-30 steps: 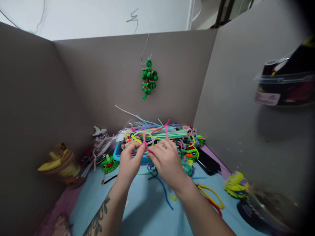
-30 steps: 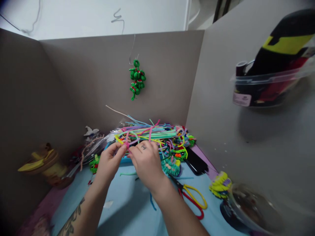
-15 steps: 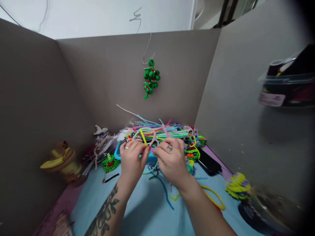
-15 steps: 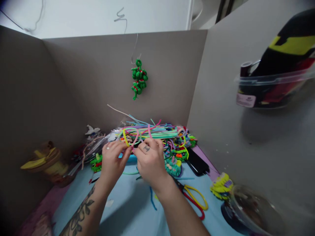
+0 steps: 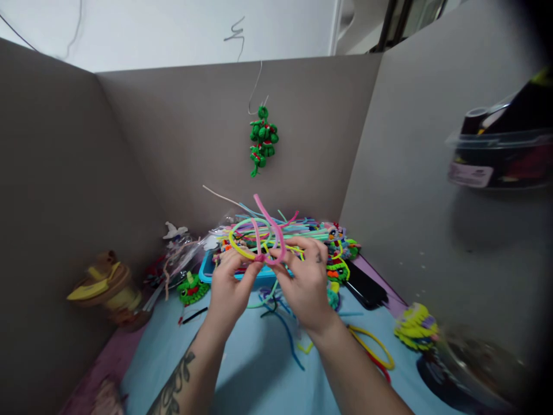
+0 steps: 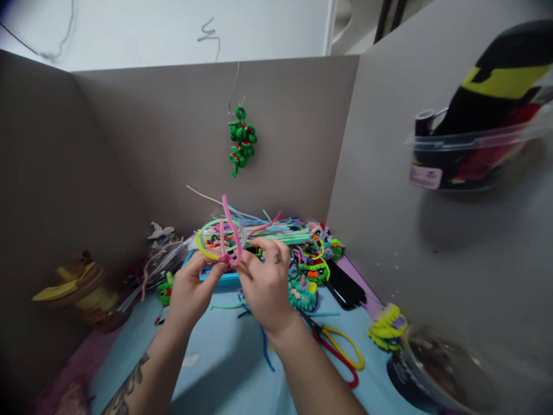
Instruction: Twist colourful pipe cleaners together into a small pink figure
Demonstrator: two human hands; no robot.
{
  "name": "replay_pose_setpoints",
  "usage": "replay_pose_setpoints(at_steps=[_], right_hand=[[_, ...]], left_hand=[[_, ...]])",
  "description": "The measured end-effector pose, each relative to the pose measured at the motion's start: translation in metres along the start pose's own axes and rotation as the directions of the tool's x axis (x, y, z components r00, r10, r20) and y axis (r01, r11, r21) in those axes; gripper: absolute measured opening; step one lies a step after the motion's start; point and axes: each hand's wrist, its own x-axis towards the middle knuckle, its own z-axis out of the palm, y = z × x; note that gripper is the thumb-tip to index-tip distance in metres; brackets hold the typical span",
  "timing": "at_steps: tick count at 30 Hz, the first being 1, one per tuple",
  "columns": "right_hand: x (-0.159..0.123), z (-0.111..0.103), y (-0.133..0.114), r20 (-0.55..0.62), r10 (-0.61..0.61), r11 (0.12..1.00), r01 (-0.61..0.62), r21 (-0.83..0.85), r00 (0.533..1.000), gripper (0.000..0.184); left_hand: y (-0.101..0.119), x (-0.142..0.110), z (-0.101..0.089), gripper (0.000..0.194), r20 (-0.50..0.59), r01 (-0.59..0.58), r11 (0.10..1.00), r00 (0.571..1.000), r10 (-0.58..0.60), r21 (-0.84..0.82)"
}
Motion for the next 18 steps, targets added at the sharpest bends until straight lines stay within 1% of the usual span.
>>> replay_pose_setpoints(at_steps=[2,4,6,8,11,14,16,18], right_hand=[[0.0013,-0.0022,-0.0012,-0.026,-0.016,1.000,0.017,0.007,1.000,0.009],[0.0029,-0.0050,-0.0024,-0.018,-0.019,0.999,0.020,0.039,1.000,0.006],[0.0046,-0.0074,-0.0030,0.036,0.010,0.996,-0.013,0.088,0.999,0.004],[0.0059,-0.0091,-0.0025,0.108,0.055,0.988,-0.070,0.136,0.993,0.004],[0.0070,-0.0100,-0.0005,0.204,0.112,0.967,-0.154,0.203,0.973,0.005],[0.0073,-0.0098,0.0005,0.268,0.129,0.948,-0.198,0.249,0.955,0.006],[0.0072,-0.0095,-0.0004,0.283,0.120,0.942,-0.199,0.269,0.951,0.007],[0.0068,-0.0088,-0.0022,0.275,0.119,0.939,-0.198,0.281,0.954,0.009]], left_hand=[[0.0029,0.0000,-0.0001,0.009,0.010,-0.077,0.997,0.997,0.077,0.014],[0.0034,0.0006,-0.0009,0.007,0.024,-0.153,0.988,0.988,0.152,0.020],[0.0016,0.0013,-0.0020,0.006,0.043,-0.232,0.972,0.972,0.231,0.025],[-0.0011,0.0017,-0.0030,0.007,0.061,-0.287,0.957,0.957,0.285,0.032],[-0.0038,0.0017,-0.0044,0.007,0.091,-0.315,0.948,0.946,0.310,0.052],[-0.0035,0.0010,-0.0055,0.009,0.133,-0.341,0.938,0.934,0.331,0.061],[-0.0023,0.0005,-0.0058,0.010,0.151,-0.354,0.933,0.927,0.342,0.059],[-0.0010,0.0001,-0.0058,0.009,0.154,-0.359,0.931,0.925,0.347,0.060]])
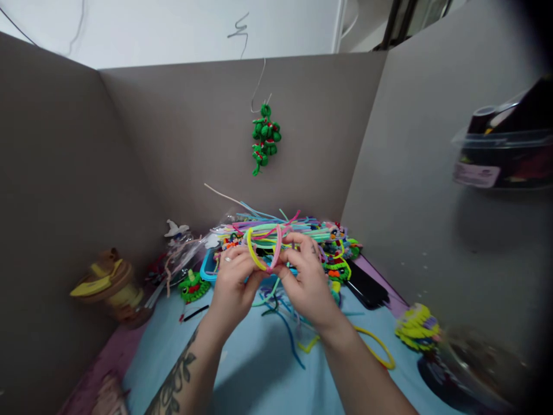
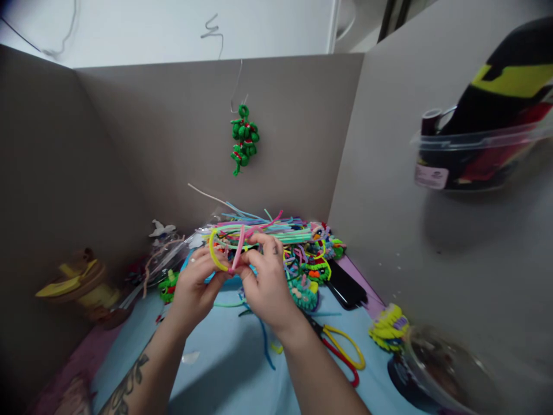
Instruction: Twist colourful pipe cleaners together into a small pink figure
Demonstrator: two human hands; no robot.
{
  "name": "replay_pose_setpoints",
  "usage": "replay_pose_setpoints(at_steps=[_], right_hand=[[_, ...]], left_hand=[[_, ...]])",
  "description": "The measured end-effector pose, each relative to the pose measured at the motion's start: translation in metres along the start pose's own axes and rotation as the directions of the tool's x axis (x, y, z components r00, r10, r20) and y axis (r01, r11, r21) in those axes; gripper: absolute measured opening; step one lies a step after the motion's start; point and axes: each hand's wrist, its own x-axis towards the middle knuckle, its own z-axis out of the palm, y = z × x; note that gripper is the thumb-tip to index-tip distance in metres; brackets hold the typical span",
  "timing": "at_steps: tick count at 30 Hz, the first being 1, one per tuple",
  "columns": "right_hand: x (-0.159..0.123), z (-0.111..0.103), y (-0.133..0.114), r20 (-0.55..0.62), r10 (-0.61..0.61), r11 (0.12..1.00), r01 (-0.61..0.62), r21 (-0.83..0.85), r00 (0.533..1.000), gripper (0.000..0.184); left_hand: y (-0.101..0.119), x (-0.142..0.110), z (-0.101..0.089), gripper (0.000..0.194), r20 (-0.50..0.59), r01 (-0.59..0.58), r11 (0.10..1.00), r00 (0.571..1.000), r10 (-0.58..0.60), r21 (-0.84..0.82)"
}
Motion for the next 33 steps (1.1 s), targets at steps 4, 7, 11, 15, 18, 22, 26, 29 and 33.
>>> replay_pose_setpoints(at_steps=[4,7,11,15,18,22,26,29,33], right_hand=[[-0.001,0.005,0.002,-0.040,0.055,0.998,-0.054,0.012,0.998,0.010],[0.000,0.009,0.009,-0.055,0.168,0.985,-0.166,0.036,0.984,0.011],[0.000,0.010,0.019,-0.014,0.230,0.969,-0.227,0.099,0.973,0.013],[0.001,0.004,0.020,-0.015,0.185,0.981,-0.184,0.052,0.983,0.013],[0.002,0.001,0.015,0.031,0.133,0.991,-0.133,0.000,0.991,0.008],[0.002,0.000,0.011,0.014,0.049,0.998,-0.049,-0.034,0.999,0.007],[0.001,0.002,0.012,-0.108,-0.001,0.998,-0.006,-0.066,0.994,0.008],[0.000,0.004,0.011,-0.227,-0.030,0.992,0.002,-0.125,0.973,0.010],[-0.003,0.008,0.009,-0.278,-0.076,0.986,0.031,-0.161,0.958,0.010]], left_hand=[[0.001,0.001,0.001,0.006,0.021,0.046,0.999,0.999,-0.046,0.010],[-0.001,0.003,0.001,0.007,0.038,0.147,0.989,0.989,-0.146,-0.022],[-0.007,0.003,0.000,0.019,0.063,0.311,0.950,0.949,-0.308,-0.031],[-0.010,0.003,-0.003,0.021,0.034,0.358,0.933,0.934,-0.357,-0.043],[-0.009,0.004,-0.005,0.018,0.005,0.291,0.956,0.957,-0.291,-0.043],[-0.005,0.004,-0.004,0.015,-0.022,0.163,0.986,0.986,-0.164,-0.037],[-0.001,0.003,-0.002,0.004,-0.243,0.158,0.987,0.959,-0.147,0.028],[0.004,0.001,0.000,0.006,-0.315,0.216,0.973,0.932,-0.180,0.084],[0.013,-0.001,0.007,0.008,-0.253,0.296,0.954,0.921,-0.297,-0.041]])
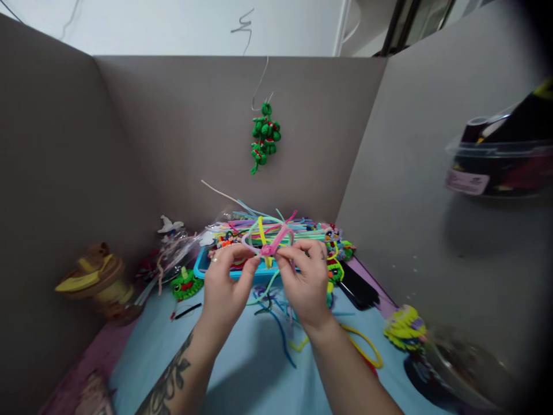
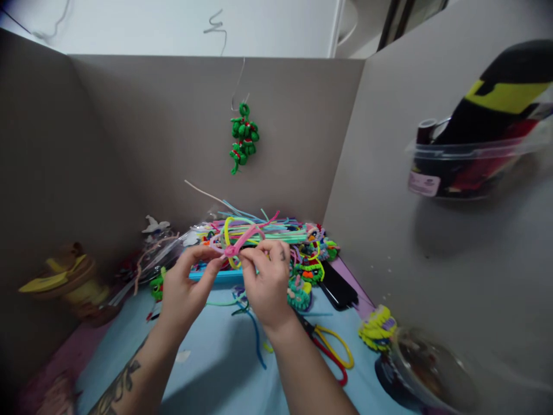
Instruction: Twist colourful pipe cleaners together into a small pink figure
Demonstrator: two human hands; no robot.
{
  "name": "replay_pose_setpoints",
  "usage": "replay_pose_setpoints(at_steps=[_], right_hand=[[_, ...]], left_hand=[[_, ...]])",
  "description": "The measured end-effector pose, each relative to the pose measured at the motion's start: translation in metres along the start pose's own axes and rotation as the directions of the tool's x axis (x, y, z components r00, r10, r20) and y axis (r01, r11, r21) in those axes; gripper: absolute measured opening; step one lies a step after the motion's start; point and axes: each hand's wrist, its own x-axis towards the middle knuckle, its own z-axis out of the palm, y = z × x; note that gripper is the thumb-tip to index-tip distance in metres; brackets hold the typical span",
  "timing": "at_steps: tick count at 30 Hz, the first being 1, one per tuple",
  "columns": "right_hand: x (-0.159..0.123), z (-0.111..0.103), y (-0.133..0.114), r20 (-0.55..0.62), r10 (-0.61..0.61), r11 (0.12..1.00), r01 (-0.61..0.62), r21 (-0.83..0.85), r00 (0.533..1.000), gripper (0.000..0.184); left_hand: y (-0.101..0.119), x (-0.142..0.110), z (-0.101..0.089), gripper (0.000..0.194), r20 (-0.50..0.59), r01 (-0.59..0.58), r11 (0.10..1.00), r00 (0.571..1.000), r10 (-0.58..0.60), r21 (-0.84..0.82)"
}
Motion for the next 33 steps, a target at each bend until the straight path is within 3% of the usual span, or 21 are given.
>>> replay_pose_setpoints(at_steps=[6,8,10,13,16,18,21,23,25,28,30,33], right_hand=[[-0.004,0.006,-0.003,0.138,0.027,0.998,-0.035,0.056,0.990,0.012],[-0.004,0.009,-0.003,0.179,0.093,0.987,-0.114,0.114,0.980,0.011],[-0.004,0.011,-0.002,0.209,0.226,0.939,-0.270,0.213,0.951,0.011],[-0.003,0.014,0.003,0.287,0.450,0.737,-0.533,0.416,0.846,0.017],[-0.001,0.017,0.005,0.407,0.544,0.479,-0.669,0.568,0.734,0.023],[0.000,0.018,0.004,0.481,0.560,0.334,-0.715,0.614,0.675,0.023],[-0.003,0.020,-0.001,0.493,0.605,0.218,-0.726,0.652,0.625,0.025],[-0.006,0.021,-0.005,0.423,0.632,0.284,-0.701,0.654,0.650,0.025],[-0.007,0.019,-0.008,0.326,0.588,0.480,-0.644,0.596,0.740,0.022],[-0.004,0.012,-0.009,0.226,0.409,0.774,-0.467,0.426,0.884,0.012],[0.000,0.006,-0.007,0.206,0.323,0.859,-0.377,0.346,0.924,0.008],[0.004,0.000,-0.001,0.226,0.288,0.893,-0.346,0.289,0.931,0.003]], left_hand=[[0.004,-0.002,0.007,0.028,0.008,0.253,0.915,0.965,-0.264,-0.314],[0.002,-0.001,0.006,0.023,-0.009,0.262,0.911,0.960,-0.279,-0.319],[0.000,-0.001,0.004,0.019,-0.046,0.203,0.946,0.974,-0.221,-0.252],[-0.005,-0.004,0.003,0.019,-0.050,0.014,0.998,0.999,-0.017,-0.067],[-0.007,-0.009,0.004,0.022,-0.001,-0.165,0.985,0.986,0.165,0.061],[-0.006,-0.010,0.006,0.021,0.006,-0.200,0.977,0.980,0.200,0.071],[-0.002,-0.010,0.010,0.016,-0.040,-0.089,0.996,0.995,0.088,-0.023],[0.000,-0.008,0.011,0.014,-0.064,0.043,0.990,0.997,-0.052,-0.133],[0.001,-0.005,0.011,0.014,-0.043,0.162,0.959,0.983,-0.177,-0.232],[0.001,0.000,0.007,0.019,0.039,0.291,0.900,0.955,-0.295,-0.325],[0.000,0.003,0.005,0.020,0.097,0.336,0.873,0.941,-0.323,-0.354],[-0.001,0.005,0.002,0.014,0.182,0.334,0.883,0.940,-0.287,-0.329]])
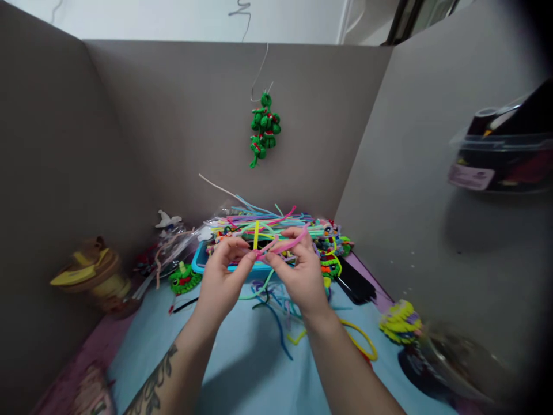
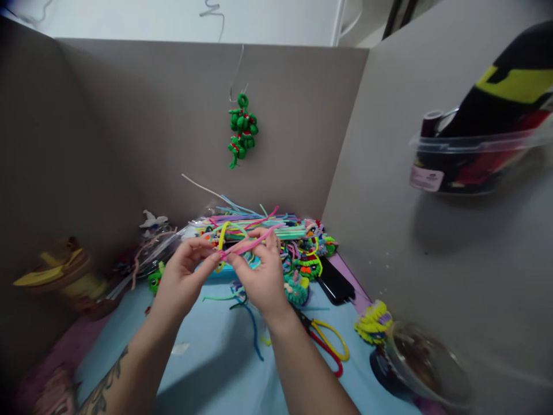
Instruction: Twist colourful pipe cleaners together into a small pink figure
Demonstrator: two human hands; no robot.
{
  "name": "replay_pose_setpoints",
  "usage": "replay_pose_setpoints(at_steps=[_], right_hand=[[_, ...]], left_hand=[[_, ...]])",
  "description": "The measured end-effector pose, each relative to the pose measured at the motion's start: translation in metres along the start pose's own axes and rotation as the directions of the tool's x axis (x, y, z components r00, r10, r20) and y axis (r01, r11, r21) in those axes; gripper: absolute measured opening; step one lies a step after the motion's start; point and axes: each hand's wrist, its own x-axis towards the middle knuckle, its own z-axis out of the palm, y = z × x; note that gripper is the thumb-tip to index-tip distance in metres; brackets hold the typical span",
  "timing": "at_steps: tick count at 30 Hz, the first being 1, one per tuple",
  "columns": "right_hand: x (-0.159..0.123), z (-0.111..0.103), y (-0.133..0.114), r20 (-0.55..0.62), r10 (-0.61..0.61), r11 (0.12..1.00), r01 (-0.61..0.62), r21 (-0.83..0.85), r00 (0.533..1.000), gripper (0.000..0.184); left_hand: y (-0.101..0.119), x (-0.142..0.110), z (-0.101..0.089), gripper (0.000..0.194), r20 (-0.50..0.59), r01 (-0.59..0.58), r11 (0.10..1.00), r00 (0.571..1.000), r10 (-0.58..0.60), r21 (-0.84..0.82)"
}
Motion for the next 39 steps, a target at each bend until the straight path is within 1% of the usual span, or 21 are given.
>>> replay_pose_setpoints(at_steps=[4,6,9,11,13,19,22,24,26,28,30,31,33,35,37,38,39], right_hand=[[0.003,-0.005,0.004,0.037,-0.024,0.996,0.027,-0.083,0.999,0.003],[0.004,-0.006,0.004,0.061,-0.024,0.993,0.031,-0.111,0.998,0.003],[0.005,-0.007,0.002,0.103,0.000,0.991,0.014,-0.132,0.995,0.002],[0.005,-0.006,0.001,0.117,0.007,0.988,0.010,-0.151,0.993,0.006],[0.004,-0.005,0.001,0.105,0.003,0.985,0.015,-0.173,0.994,0.009],[0.002,-0.001,0.002,0.032,-0.071,0.980,0.075,-0.183,0.997,0.004],[0.003,-0.001,0.001,0.053,-0.098,0.983,0.105,-0.149,0.994,0.006],[0.004,-0.002,0.001,0.080,-0.139,0.981,0.149,-0.126,0.987,0.007],[0.006,-0.005,0.004,0.078,-0.175,0.977,0.183,-0.111,0.981,0.008],[0.008,-0.011,0.010,0.034,-0.173,0.976,0.176,-0.130,0.984,0.011],[0.012,-0.017,0.019,-0.001,-0.128,0.976,0.126,-0.180,0.992,0.014],[0.014,-0.020,0.025,0.012,-0.091,0.975,0.091,-0.204,0.996,0.015],[0.017,-0.024,0.036,0.110,0.025,0.977,-0.002,-0.212,0.994,0.022],[0.019,-0.026,0.046,0.264,0.136,0.981,-0.092,-0.173,0.955,0.025],[0.020,-0.026,0.051,0.383,0.172,0.981,-0.125,-0.146,0.907,0.019],[0.020,-0.026,0.052,0.402,0.168,0.983,-0.119,-0.143,0.900,0.016],[0.020,-0.026,0.052,0.390,0.155,0.983,-0.104,-0.150,0.907,0.014]], left_hand=[[0.001,0.000,-0.003,0.005,0.111,-0.044,0.997,0.993,0.036,0.069],[0.001,0.000,-0.005,0.005,0.144,-0.056,0.995,0.989,0.044,0.077],[0.002,-0.001,-0.005,0.010,0.165,-0.078,0.993,0.984,0.063,0.086],[0.002,-0.001,-0.004,0.014,0.163,-0.100,0.990,0.983,0.082,0.102],[0.003,-0.002,-0.003,0.015,0.154,-0.117,0.985,0.983,0.097,0.123],[0.001,-0.003,-0.003,0.014,0.151,-0.126,0.979,0.983,0.102,0.160],[-0.001,-0.002,-0.003,0.016,0.130,-0.109,0.983,0.987,0.090,0.149],[-0.003,-0.002,-0.004,0.018,0.110,-0.087,0.989,0.991,0.074,0.119],[-0.003,-0.001,-0.005,0.021,0.091,-0.070,0.993,0.994,0.061,0.098],[-0.003,0.000,-0.008,0.021,0.083,-0.067,0.992,0.995,0.058,0.111],[-0.001,0.001,-0.011,0.020,0.097,-0.089,0.984,0.992,0.075,0.151],[0.001,0.001,-0.014,0.019,0.119,-0.112,0.978,0.989,0.091,0.175],[0.003,0.000,-0.018,0.017,0.183,-0.174,0.960,0.974,0.135,0.218],[0.005,-0.001,-0.021,0.016,0.247,-0.234,0.942,0.953,0.174,0.242],[0.006,-0.002,-0.023,0.016,0.287,-0.270,0.929,0.938,0.194,0.254],[0.005,-0.002,-0.023,0.016,0.300,-0.281,0.924,0.933,0.199,0.261],[0.005,-0.002,-0.024,0.016,0.305,-0.290,0.917,0.930,0.203,0.275]])
